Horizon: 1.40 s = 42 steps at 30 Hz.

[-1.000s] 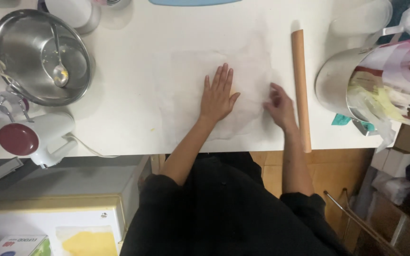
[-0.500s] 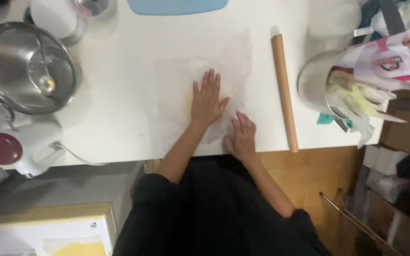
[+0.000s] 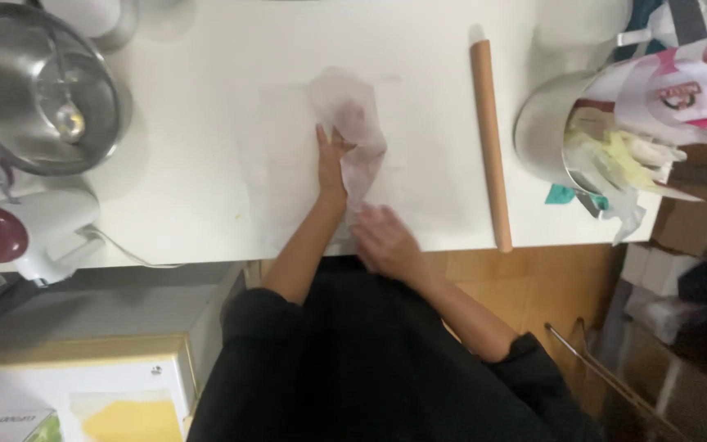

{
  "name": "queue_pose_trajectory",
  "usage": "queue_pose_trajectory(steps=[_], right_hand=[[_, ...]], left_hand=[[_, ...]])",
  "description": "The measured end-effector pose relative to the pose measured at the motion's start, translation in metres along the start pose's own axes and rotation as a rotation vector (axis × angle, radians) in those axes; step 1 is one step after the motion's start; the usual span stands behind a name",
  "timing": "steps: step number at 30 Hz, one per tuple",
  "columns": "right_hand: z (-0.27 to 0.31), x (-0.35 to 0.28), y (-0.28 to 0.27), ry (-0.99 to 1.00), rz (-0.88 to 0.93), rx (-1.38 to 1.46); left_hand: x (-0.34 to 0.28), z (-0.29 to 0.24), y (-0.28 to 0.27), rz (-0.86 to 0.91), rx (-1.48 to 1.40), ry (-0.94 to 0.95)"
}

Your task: Rolling out yellow dough between sheets of parchment paper using a rolling pin.

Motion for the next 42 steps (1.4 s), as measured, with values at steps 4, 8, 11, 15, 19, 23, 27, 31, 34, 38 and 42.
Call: queue_pose_trajectory(steps=[4, 8, 11, 15, 19, 23, 27, 31, 34, 38, 42], right_hand=[[0.040, 0.053, -0.035, -0.132, 0.015, -0.098], [0.011, 0.062, -0.039, 0.225, 0.198, -0.133], [0.002, 0.051, -0.030, 0.216, 0.290, -0.207], [0.035, 0.043, -0.031, -0.254, 0.056, -0.229], [0.012, 0.034, 0.005, -0.073, 0.000, -0.419], [0.015, 0.008, 0.023, 0.369, 0.253, -0.079], [0.024, -0.007, 0.053, 0.468, 0.421, 0.196], [-0.003, -0.016, 0.090, 0.415, 0.626, 0.450], [-0.018, -0.011, 0.083, 0.750, 0.814, 0.673], [-0.040, 0.001, 0.064, 1.171, 0.353, 1.232], [-0.041, -0.007, 0.041, 1.353, 0.085, 1.207]], left_hand=[[-0.018, -0.008, -0.009, 0.204, 0.299, 0.057], [-0.045, -0.005, -0.048, 0.063, -0.229, 0.141], [-0.046, -0.006, -0.040, -0.239, -0.302, 0.119], [-0.052, 0.003, -0.031, -0.434, -0.353, 0.326], [-0.048, 0.049, -0.057, -0.364, -0.374, 0.639], [-0.044, 0.064, -0.064, -0.292, -0.514, 0.869], [-0.038, 0.042, -0.079, -0.393, -0.397, 0.164], [-0.045, 0.042, -0.105, -0.297, -0.620, -0.108], [-0.051, 0.045, -0.092, -0.226, -0.606, 0.030], [-0.053, 0.064, -0.073, -0.471, -0.487, 0.365], [-0.044, 0.046, -0.071, -0.382, -0.191, 0.417]])
Point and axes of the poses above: each hand's wrist, its own x-axis towards the middle knuckle, its own y-axis out of the palm, z = x × y, the point moved 2 cm from there along x, towards the middle knuckle, and after that the axes turned 15 degrees about y, right-handed, at the moved point
